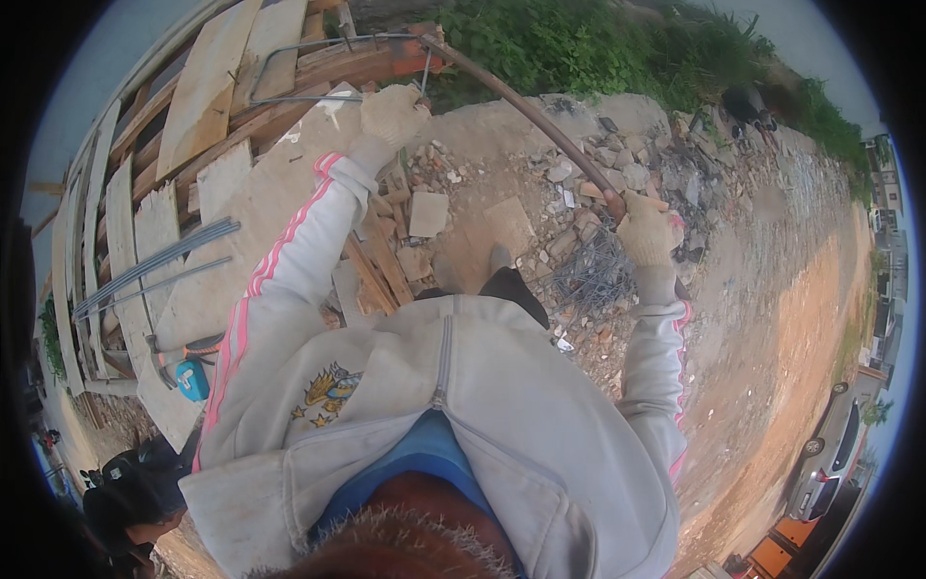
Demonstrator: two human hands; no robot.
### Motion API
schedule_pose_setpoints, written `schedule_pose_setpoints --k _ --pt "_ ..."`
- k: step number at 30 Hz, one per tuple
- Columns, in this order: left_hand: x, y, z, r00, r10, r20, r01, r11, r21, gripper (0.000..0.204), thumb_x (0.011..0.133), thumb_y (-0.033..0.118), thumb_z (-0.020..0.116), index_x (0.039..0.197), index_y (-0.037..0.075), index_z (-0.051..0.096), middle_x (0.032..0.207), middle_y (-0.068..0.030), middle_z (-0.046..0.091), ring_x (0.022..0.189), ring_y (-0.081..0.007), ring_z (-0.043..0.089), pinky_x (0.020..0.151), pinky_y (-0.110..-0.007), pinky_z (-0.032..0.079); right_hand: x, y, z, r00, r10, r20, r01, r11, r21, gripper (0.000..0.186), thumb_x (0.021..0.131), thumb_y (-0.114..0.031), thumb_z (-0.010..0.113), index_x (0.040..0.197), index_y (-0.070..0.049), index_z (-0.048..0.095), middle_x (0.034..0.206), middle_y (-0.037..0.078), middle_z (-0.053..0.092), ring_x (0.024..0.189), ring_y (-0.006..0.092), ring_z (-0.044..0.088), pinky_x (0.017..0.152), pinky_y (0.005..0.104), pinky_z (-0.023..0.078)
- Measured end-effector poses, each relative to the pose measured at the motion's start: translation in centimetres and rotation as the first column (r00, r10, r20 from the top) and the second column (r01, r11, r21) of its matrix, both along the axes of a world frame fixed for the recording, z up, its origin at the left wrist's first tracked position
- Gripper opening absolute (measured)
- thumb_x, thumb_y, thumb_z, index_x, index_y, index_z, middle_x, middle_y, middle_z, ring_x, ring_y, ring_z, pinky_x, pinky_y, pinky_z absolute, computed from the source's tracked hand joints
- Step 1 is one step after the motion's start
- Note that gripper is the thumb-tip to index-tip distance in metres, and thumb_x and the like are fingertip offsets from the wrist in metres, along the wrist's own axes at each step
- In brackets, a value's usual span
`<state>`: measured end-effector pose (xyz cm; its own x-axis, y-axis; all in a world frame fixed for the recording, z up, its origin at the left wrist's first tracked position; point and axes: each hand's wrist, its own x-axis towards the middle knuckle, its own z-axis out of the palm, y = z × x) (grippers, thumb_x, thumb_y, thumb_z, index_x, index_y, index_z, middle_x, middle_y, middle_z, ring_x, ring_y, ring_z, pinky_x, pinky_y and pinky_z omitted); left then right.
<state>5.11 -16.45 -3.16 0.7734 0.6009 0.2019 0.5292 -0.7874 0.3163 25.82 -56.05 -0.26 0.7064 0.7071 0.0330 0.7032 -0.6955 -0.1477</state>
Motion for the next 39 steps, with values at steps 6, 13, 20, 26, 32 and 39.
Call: schedule_pose_setpoints --k 6,13,20,26,32,39 --pt "0.4 0.1 0.4 0.997 0.015 -0.070 -0.016 1.000 -0.013 0.034 0.092 0.037 0.057 0.103 0.011 0.076 0.107 -0.0152 0.075 0.106 -0.0353 0.070 0.094 -0.049 0.051 -2.7 0.2 0.7 0.995 -0.046 0.084 0.041 0.997 0.061 0.041 0.102 -0.043 0.056 0.094 -0.004 0.065 0.094 0.028 0.068 0.095 0.0483 0.065 0.077 0.0554 0.049" --pt "1.1 0.7 -0.2 0.990 0.055 -0.128 -0.058 0.998 -0.018 0.033 0.094 0.039 0.058 0.111 0.014 0.073 0.112 -0.0131 0.075 0.107 -0.0343 0.071 0.093 -0.048 0.053 -3.5 -0.5 0.9 0.994 -0.061 0.087 0.058 0.998 0.036 0.047 0.083 -0.050 0.072 0.102 -0.007 0.072 0.093 0.021 0.074 0.091 0.0410 0.072 0.083 0.0538 0.056" --pt "0.0 1.4 -0.7 0.995 0.031 -0.090 -0.028 0.999 0.029 0.036 0.095 0.038 0.055 0.112 0.012 0.073 0.114 -0.0174 0.074 0.109 -0.0407 0.068 0.094 -0.051 0.053 -7.0 -0.2 2.2 0.992 -0.120 -0.042 0.124 0.988 0.090 0.065 0.102 -0.063 0.044 0.097 -0.005 0.074 0.094 0.022 0.074 0.094 0.0425 0.072 0.085 0.0544 0.056" --pt "1.0 2.6 -1.7 0.997 -0.058 -0.055 0.055 0.997 -0.057 0.037 0.095 0.037 0.055 0.109 0.007 0.072 0.111 -0.0209 0.073 0.108 -0.0413 0.069 0.093 -0.051 0.053 -8.9 -1.7 1.6 0.991 -0.130 -0.040 0.136 0.973 0.185 0.067 0.102 -0.063 0.043 0.094 -0.003 0.072 0.090 0.023 0.073 0.092 0.0434 0.072 0.082 0.0545 0.056" --pt "-0.4 2.9 -1.5 0.999 -0.045 -0.013 0.045 0.999 0.024 0.034 0.096 0.037 0.057 0.102 0.006 0.071 0.104 -0.0226 0.073 0.101 -0.0438 0.069 0.090 -0.052 0.053 -8.5 -0.9 1.9 0.994 -0.094 -0.058 0.102 0.979 0.175 0.065 0.102 -0.063 0.045 0.093 -0.003 0.070 0.086 0.024 0.072 0.087 0.0442 0.072 0.078 0.0550 0.056" --pt "0.3 1.2 -1.0 1.000 -0.004 -0.003 0.004 1.000 -0.001 0.029 0.091 0.034 0.062 0.096 0.007 0.069 0.096 -0.0209 0.073 0.094 -0.0425 0.070 0.083 -0.052 0.054 -5.8 -1.4 3.2 0.996 -0.064 -0.058 0.071 0.989 0.126 0.060 0.098 -0.062 0.054 0.094 -0.004 0.070 0.084 0.023 0.072 0.086 0.0432 0.071 0.076 0.0542 0.056"
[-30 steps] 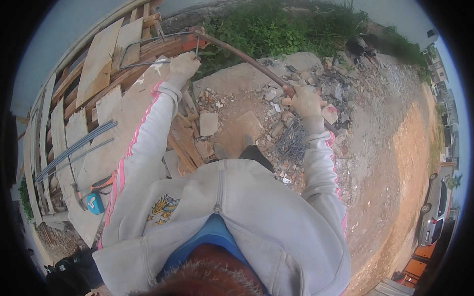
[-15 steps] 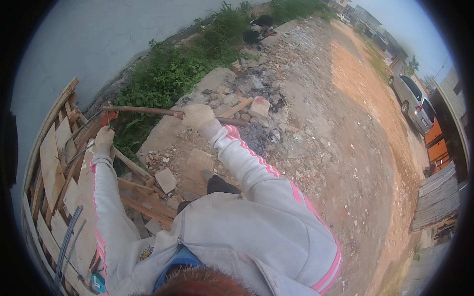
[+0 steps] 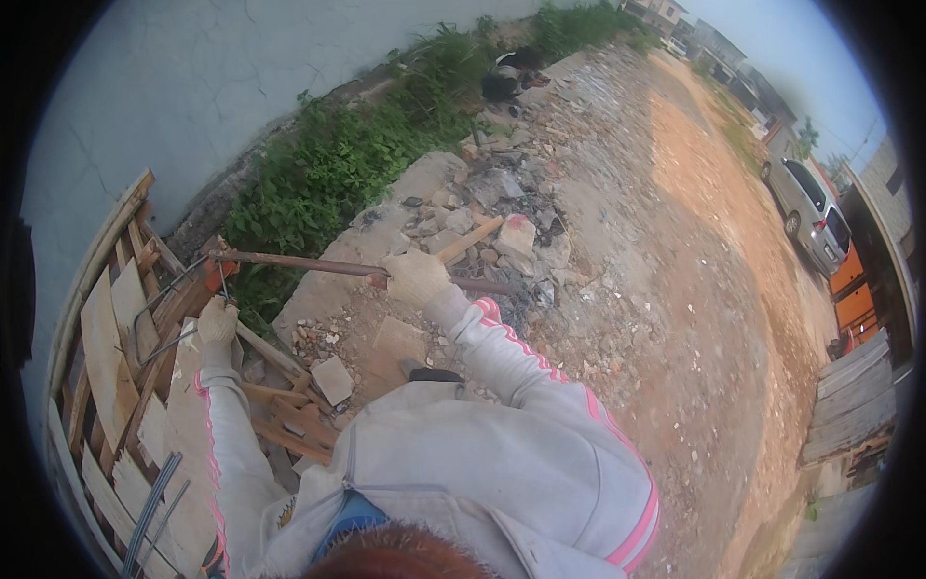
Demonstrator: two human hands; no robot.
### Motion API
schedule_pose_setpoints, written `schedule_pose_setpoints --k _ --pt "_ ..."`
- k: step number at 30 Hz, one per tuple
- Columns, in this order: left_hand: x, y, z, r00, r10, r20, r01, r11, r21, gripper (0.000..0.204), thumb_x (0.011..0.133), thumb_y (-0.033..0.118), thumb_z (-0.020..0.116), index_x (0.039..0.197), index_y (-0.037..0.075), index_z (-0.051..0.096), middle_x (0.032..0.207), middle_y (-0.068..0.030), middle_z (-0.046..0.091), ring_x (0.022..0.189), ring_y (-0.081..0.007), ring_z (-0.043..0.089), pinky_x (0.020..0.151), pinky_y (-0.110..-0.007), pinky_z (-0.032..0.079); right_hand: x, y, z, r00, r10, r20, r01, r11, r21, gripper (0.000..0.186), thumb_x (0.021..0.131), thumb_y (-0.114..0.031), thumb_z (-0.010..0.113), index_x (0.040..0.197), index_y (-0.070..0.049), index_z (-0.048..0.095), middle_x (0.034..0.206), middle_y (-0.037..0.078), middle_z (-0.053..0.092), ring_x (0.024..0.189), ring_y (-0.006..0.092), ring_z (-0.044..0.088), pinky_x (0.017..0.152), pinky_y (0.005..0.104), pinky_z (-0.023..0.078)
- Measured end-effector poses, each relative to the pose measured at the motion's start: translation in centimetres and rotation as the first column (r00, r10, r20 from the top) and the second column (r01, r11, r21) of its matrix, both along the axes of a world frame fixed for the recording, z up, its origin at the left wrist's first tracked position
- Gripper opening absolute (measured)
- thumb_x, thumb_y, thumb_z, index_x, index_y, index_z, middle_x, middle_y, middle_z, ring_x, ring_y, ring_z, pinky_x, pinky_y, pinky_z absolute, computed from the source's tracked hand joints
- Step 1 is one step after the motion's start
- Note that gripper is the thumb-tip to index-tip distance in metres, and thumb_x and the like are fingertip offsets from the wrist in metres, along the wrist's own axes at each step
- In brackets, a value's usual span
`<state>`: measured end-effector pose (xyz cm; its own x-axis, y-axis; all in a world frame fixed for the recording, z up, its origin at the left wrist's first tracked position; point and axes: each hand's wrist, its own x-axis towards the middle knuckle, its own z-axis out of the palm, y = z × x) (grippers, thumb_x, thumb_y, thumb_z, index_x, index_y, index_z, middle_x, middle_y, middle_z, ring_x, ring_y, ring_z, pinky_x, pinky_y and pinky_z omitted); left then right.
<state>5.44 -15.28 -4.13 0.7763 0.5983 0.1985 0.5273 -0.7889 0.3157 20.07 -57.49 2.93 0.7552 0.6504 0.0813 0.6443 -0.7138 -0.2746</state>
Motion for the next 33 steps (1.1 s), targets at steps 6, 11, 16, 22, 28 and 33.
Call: schedule_pose_setpoints --k 6,11,16,22,28,33 --pt "1.4 -2.0 0.3 0.996 0.081 -0.042 -0.075 0.989 0.126 0.027 0.089 0.033 0.064 0.094 0.007 0.067 0.092 -0.0199 0.073 0.090 -0.0408 0.071 0.078 -0.052 0.055 5.5 0.1 -4.6 0.987 0.086 -0.138 -0.089 0.996 -0.013 0.052 0.091 -0.056 0.067 0.098 -0.004 0.070 0.086 0.022 0.071 0.088 0.0438 0.070 0.078 0.0537 0.055" --pt "0.7 -1.1 -0.3 0.992 0.126 -0.027 -0.120 0.978 0.172 0.023 0.088 0.031 0.066 0.095 0.009 0.070 0.087 -0.0165 0.073 0.086 -0.0383 0.071 0.075 -0.052 0.054 7.0 5.7 -8.6 0.951 0.199 -0.237 -0.179 0.979 0.102 0.047 0.088 -0.046 0.075 0.106 -0.004 0.068 0.089 0.024 0.070 0.091 0.0456 0.068 0.079 0.0536 0.052" --pt "1.1 -2.3 0.3 0.994 0.103 0.029 -0.107 0.970 0.219 0.021 0.087 0.032 0.065 0.091 0.013 0.072 0.089 -0.0105 0.073 0.090 -0.0322 0.071 0.083 -0.054 0.049 7.1 11.6 -8.9 0.954 0.255 -0.159 -0.206 0.941 0.267 0.042 0.087 -0.038 0.078 0.091 0.001 0.063 0.079 0.026 0.064 0.079 0.0462 0.063 0.070 0.0519 0.047" --pt "-0.5 -2.2 1.9 0.993 0.112 0.047 -0.118 0.982 0.146 0.028 0.088 0.035 0.065 0.098 0.009 0.070 0.098 -0.0181 0.069 0.094 -0.0375 0.068 0.089 -0.051 0.050 9.0 13.0 -11.3 0.893 0.360 -0.269 -0.221 0.874 0.433 0.037 0.090 -0.035 0.079 0.087 -0.001 0.064 0.063 0.003 0.055 0.056 0.0157 0.050 0.054 0.0347 0.039" --pt "-4.0 5.7 4.9 0.913 0.347 0.213 -0.385 0.906 0.177 0.037 0.091 0.042 0.066 0.104 0.008 0.073 0.101 -0.0192 0.070 0.100 -0.0394 0.068 0.089 -0.051 0.053 3.3 21.3 -9.7 0.714 0.400 -0.575 -0.072 0.858 0.509 0.047 0.092 -0.046 0.076 0.087 0.001 0.070 0.064 0.001 0.055 0.061 0.0145 0.049 0.057 0.0357 0.040" --pt "-8.3 16.6 4.6 0.743 0.669 -0.021 -0.638 0.718 0.277 0.048 0.090 0.044 0.066 0.126 0.013 0.068 0.118 -0.0180 0.069 0.117 -0.0355 0.066 0.094 -0.050 0.055 -0.5 27.6 -10.4 0.588 0.467 -0.660 0.001 0.816 0.578 0.054 0.093 -0.053 0.072 0.089 0.001 0.072 0.065 0.004 0.060 0.061 0.0136 0.055 0.057 0.0354 0.043"
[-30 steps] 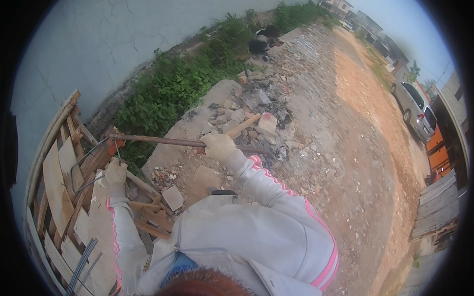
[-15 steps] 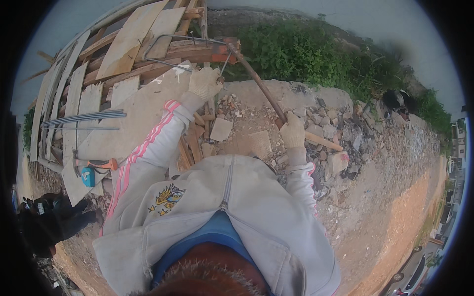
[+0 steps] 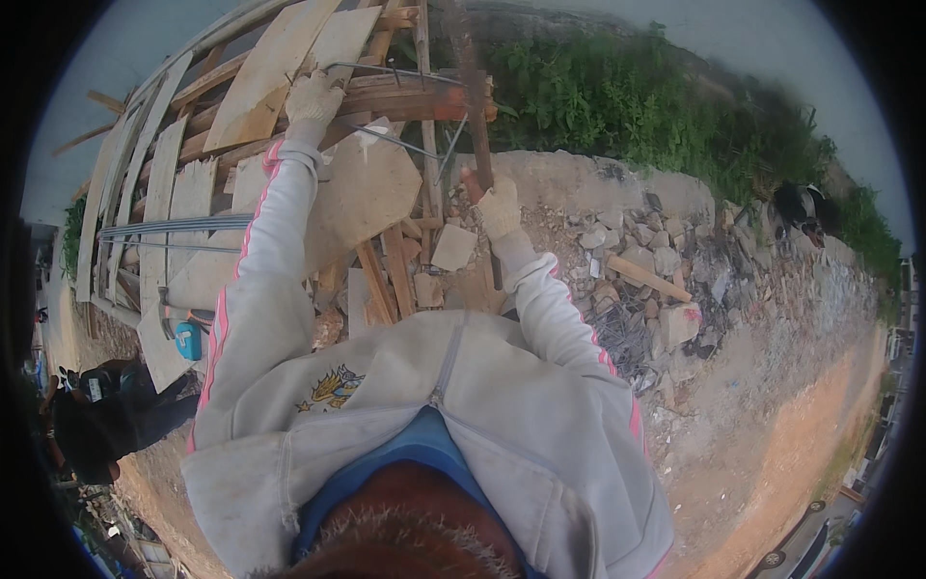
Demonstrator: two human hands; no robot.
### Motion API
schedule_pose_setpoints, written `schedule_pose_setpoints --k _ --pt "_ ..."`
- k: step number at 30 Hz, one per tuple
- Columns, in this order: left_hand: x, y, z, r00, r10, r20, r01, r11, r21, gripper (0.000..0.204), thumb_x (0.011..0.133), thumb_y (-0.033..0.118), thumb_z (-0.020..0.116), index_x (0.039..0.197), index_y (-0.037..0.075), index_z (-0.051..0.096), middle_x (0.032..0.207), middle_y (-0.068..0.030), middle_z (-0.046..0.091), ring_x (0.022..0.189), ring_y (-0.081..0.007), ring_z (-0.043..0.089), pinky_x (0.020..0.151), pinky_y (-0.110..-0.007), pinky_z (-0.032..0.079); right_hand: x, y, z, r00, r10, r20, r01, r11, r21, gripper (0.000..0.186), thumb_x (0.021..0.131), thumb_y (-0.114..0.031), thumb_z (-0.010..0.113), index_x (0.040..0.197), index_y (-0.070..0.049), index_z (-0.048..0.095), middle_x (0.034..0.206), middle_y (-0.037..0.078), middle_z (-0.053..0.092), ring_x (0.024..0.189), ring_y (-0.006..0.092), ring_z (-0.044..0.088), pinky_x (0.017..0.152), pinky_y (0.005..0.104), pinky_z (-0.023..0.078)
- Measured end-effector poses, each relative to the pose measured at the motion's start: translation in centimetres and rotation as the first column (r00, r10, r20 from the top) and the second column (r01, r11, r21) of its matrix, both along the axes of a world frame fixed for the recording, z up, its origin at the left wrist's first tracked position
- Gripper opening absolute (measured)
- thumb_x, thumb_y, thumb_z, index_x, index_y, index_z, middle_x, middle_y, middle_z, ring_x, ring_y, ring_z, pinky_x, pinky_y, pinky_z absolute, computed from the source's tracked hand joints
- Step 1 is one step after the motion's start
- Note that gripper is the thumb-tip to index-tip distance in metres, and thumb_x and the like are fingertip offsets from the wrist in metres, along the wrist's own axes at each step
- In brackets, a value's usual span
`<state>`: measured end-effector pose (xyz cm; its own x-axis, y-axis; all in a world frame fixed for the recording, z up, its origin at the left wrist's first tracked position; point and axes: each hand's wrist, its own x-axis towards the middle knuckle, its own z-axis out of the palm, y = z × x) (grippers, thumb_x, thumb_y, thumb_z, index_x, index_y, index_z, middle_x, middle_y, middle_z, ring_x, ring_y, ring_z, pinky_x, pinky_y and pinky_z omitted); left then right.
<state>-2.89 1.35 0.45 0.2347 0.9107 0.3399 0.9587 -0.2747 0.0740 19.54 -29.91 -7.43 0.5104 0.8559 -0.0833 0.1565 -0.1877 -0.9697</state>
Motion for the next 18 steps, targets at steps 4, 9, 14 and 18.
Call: schedule_pose_setpoints --k 4,9,14,18 --pt "-0.7 3.9 0.0 0.994 0.061 -0.092 -0.074 0.986 -0.146 0.047 0.092 0.040 0.063 0.133 0.018 0.067 0.131 -0.0132 0.067 0.123 -0.0327 0.065 0.099 -0.048 0.055 -0.6 3.2 -0.4 0.988 -0.008 -0.156 0.004 1.000 -0.030 0.053 0.093 -0.053 0.073 0.085 0.000 0.071 0.065 0.005 0.061 0.053 0.0147 0.056 0.050 0.0344 0.044" --pt "-2.2 8.2 -1.4 0.991 -0.012 -0.130 -0.011 0.984 -0.175 0.041 0.091 0.033 0.061 0.126 0.015 0.071 0.127 -0.0179 0.070 0.120 -0.0346 0.067 0.098 -0.049 0.055 -2.1 4.2 0.9 0.901 -0.030 -0.433 0.004 0.998 -0.061 0.039 0.092 -0.039 0.078 0.089 -0.001 0.069 0.062 0.003 0.058 0.046 0.0141 0.054 0.039 0.0308 0.039" --pt "-2.9 9.9 -1.4 0.996 -0.091 -0.018 0.085 0.972 -0.217 0.040 0.090 0.029 0.060 0.125 0.014 0.071 0.123 -0.0176 0.072 0.119 -0.0355 0.067 0.099 -0.049 0.054 -2.6 4.0 1.8 0.945 0.000 -0.327 0.010 0.999 0.031 0.041 0.095 -0.041 0.075 0.091 -0.003 0.061 0.058 0.003 0.056 0.041 0.0094 0.046 0.040 0.0266 0.034" --pt "-2.9 11.6 -2.3 0.997 -0.071 0.023 0.074 0.973 -0.218 0.040 0.091 0.031 0.058 0.125 0.015 0.072 0.125 -0.0156 0.072 0.119 -0.0363 0.067 0.101 -0.049 0.053 -2.9 4.1 1.0 0.971 -0.013 -0.237 0.026 0.998 0.054 0.039 0.096 -0.040 0.074 0.094 -0.002 0.062 0.058 0.001 0.055 0.043 0.0096 0.048 0.042 0.0261 0.038"
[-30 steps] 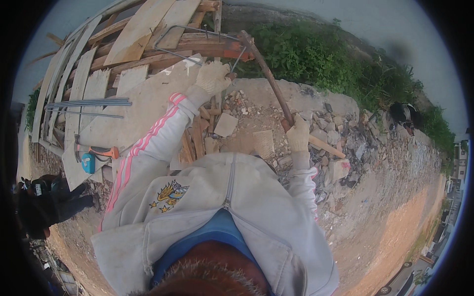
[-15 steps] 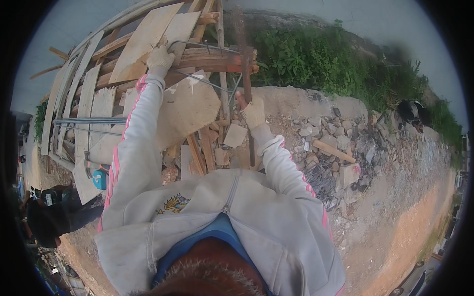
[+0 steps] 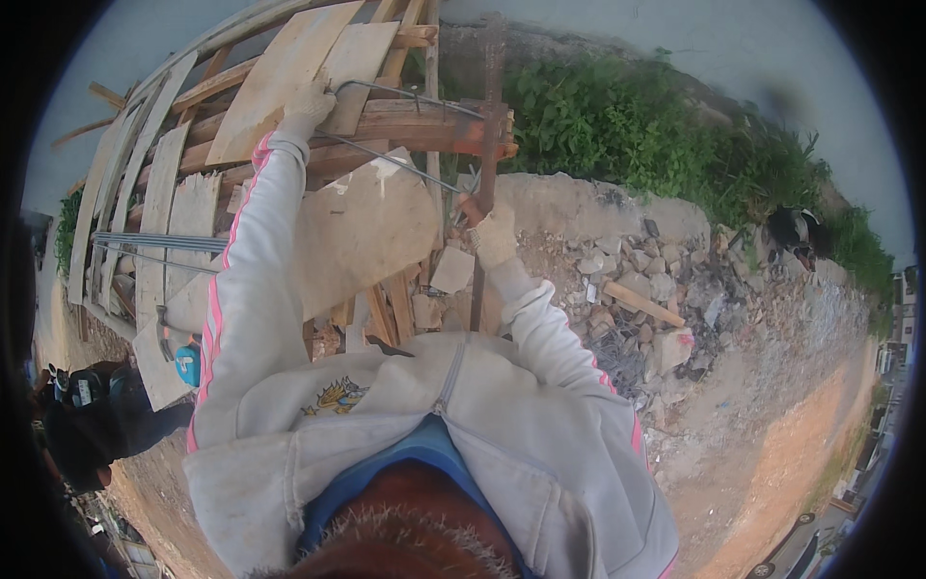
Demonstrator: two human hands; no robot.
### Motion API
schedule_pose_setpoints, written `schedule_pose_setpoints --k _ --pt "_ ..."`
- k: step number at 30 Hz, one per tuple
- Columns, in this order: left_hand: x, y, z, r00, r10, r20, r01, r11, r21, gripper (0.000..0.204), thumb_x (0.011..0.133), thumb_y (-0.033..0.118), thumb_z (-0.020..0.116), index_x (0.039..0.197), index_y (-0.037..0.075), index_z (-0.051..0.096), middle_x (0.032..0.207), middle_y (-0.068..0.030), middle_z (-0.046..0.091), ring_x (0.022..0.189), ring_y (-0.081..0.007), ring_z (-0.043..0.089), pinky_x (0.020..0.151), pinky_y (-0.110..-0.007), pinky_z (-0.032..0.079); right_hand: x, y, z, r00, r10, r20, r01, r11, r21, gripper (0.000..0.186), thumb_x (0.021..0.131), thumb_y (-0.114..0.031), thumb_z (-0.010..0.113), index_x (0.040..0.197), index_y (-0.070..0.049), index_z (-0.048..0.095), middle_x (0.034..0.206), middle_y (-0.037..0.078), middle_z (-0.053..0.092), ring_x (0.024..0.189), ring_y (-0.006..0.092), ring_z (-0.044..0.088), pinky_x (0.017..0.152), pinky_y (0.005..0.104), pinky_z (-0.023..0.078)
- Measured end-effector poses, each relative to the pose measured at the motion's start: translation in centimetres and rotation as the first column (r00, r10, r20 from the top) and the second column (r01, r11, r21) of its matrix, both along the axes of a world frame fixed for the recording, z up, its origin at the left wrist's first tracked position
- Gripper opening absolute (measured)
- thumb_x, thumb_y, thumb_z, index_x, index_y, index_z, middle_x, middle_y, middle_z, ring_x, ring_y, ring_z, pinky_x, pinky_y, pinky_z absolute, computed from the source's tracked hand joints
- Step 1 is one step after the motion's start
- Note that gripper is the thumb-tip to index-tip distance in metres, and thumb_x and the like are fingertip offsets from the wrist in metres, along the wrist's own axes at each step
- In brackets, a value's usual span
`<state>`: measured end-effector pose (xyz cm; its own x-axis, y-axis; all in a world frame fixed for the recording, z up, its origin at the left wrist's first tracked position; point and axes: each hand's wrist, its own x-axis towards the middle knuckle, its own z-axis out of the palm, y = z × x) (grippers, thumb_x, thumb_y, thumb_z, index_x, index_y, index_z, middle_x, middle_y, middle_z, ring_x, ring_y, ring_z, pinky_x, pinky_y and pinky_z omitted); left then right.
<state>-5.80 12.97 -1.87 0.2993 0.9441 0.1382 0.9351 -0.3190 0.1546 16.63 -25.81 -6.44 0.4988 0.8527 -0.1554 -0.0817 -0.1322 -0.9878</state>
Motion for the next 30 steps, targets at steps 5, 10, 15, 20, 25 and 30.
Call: schedule_pose_setpoints --k 5,10,15,20,25,30 --pt "0.3 1.9 0.7 0.998 -0.016 -0.066 0.010 0.995 -0.095 0.043 0.091 0.034 0.060 0.126 0.011 0.069 0.125 -0.0189 0.071 0.119 -0.0378 0.066 0.102 -0.051 0.052 -0.5 -0.5 2.1 0.993 0.009 -0.115 -0.015 0.999 -0.048 0.039 0.097 -0.041 0.072 0.094 -0.002 0.065 0.059 0.001 0.056 0.046 0.0093 0.051 0.043 0.0257 0.039" --pt "1.2 0.8 2.6 0.994 -0.039 -0.102 0.034 0.998 -0.049 0.049 0.089 0.038 0.066 0.128 0.009 0.068 0.121 -0.0202 0.072 0.118 -0.0383 0.067 0.100 -0.050 0.052 0.4 -0.7 2.6 0.992 0.029 -0.126 -0.032 0.999 -0.020 0.038 0.098 -0.039 0.071 0.095 -0.002 0.065 0.064 0.002 0.061 0.049 0.0088 0.053 0.044 0.0251 0.040" --pt "0.6 -1.2 5.3 0.976 -0.038 0.216 0.065 0.991 -0.117 0.046 0.090 0.035 0.064 0.122 0.004 0.069 0.098 -0.0182 0.076 0.095 -0.0324 0.072 0.086 -0.046 0.055 0.6 -0.9 2.7 0.989 0.002 -0.151 -0.001 1.000 0.007 0.036 0.099 -0.038 0.070 0.094 -0.003 0.065 0.073 0.004 0.066 0.052 0.0088 0.055 0.044 0.0240 0.041" --pt "-1.2 0.0 6.9 0.917 -0.226 0.329 0.218 0.974 0.061 0.039 0.092 0.033 0.065 0.116 0.002 0.071 0.087 -0.0134 0.073 0.083 -0.0254 0.069 0.079 -0.040 0.053 1.1 -1.1 2.0 0.991 0.027 -0.130 -0.028 1.000 -0.007 0.037 0.100 -0.037 0.069 0.095 -0.001 0.064 0.075 0.006 0.068 0.053 0.0100 0.058 0.044 0.0236 0.042" --pt "-2.7 -5.6 12.7 0.773 -0.213 0.598 0.144 0.976 0.161 0.035 0.097 0.032 0.064 0.113 0.001 0.073 0.089 -0.0089 0.070 0.086 -0.0190 0.063 0.083 -0.035 0.049 2.4 -0.9 2.9 0.996 -0.018 -0.082 0.020 1.000 0.024 0.036 0.101 -0.036 0.069 0.096 -0.001 0.064 0.074 0.007 0.068 0.056 0.0111 0.062 0.043 0.0232 0.043" --pt "-5.7 -18.0 9.0 0.615 -0.020 0.789 -0.062 0.995 0.073 0.030 0.101 0.027 0.066 0.115 0.001 0.068 0.084 -0.0053 0.065 0.074 -0.0124 0.055 0.068 -0.032 0.047 9.9 1.5 3.2 0.999 0.026 0.046 -0.027 0.999 0.025 0.037 0.100 -0.037 0.070 0.094 -0.001 0.064 0.069 0.004 0.063 0.052 0.0103 0.057 0.044 0.0238 0.040"
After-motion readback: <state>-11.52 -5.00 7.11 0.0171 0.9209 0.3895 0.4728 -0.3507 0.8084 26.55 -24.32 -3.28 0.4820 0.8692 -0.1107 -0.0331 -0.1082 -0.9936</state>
